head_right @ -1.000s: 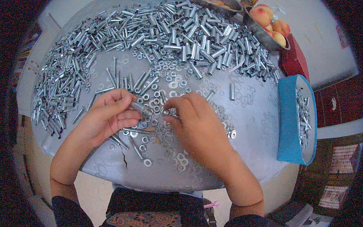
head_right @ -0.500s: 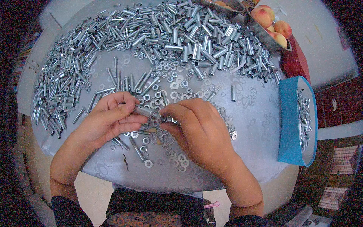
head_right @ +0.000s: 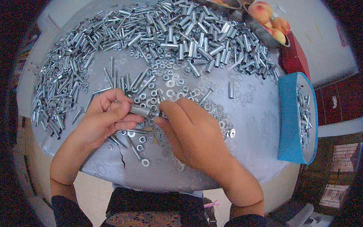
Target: The person assembles metal fasteners by hand, picking up bolts and threading washers and nuts onto them. The person works over a table covered with a large pile of loose hardware, repeatedly picking up individual bolts and adding components to create assembled units.
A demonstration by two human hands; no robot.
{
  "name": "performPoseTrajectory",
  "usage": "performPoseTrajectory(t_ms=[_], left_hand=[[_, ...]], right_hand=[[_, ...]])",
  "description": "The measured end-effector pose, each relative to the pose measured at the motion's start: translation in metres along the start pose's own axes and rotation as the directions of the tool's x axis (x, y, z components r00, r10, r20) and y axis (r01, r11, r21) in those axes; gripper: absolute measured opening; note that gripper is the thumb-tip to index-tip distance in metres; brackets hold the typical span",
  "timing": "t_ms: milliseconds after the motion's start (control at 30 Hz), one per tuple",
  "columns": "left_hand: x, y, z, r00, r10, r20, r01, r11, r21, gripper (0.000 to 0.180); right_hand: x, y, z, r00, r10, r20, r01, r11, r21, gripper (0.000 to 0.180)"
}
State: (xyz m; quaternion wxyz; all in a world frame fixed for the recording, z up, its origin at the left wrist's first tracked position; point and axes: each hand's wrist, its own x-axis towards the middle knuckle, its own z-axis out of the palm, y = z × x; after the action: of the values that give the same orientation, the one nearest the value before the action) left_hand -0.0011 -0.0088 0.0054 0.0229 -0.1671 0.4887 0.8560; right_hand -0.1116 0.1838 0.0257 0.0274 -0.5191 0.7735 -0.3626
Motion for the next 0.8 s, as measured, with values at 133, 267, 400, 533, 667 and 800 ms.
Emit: performPoseTrajectory(t_ms=[133, 267, 400, 533, 667, 800], left_hand=[[0.001, -0.002, 0.005, 0.998, 0.054, 0.036, -0.053, 0.998, -0.031, 0.016], [0.000, -0.005, 0.003, 1.000, 0.014, -0.011, -0.014, 1.000, -0.018, 0.017], [-0.001, -0.002, 0.004, 0.999, -0.034, 0.034, 0.035, 0.998, -0.042, 0.017], [-0.003, -0.001, 0.006, 0.999, -0.040, 0.023, 0.041, 0.999, -0.011, 0.019], [-0.002, -0.001, 0.005, 0.999, -0.015, 0.041, 0.013, 0.999, 0.042, 0.021], [-0.002, -0.001, 0.007, 0.999, 0.013, 0.038, -0.016, 0.998, 0.068, 0.021]], right_hand=[[-0.006, 0.008, -0.009, 0.951, 0.236, 0.199, -0.293, 0.893, 0.342, 0.019], [0.004, 0.008, -0.008, 0.998, 0.060, -0.017, -0.054, 0.966, 0.254, 0.018], [0.005, 0.023, -0.006, 0.939, -0.343, -0.032, 0.342, 0.939, -0.046, 0.038], [0.008, 0.022, -0.006, 0.929, -0.370, 0.012, 0.369, 0.923, -0.108, 0.033], [0.006, 0.015, -0.008, 0.939, -0.330, 0.100, 0.342, 0.928, -0.147, 0.021], [0.004, 0.011, -0.010, 0.941, -0.307, 0.141, 0.328, 0.930, -0.164, 0.022]])
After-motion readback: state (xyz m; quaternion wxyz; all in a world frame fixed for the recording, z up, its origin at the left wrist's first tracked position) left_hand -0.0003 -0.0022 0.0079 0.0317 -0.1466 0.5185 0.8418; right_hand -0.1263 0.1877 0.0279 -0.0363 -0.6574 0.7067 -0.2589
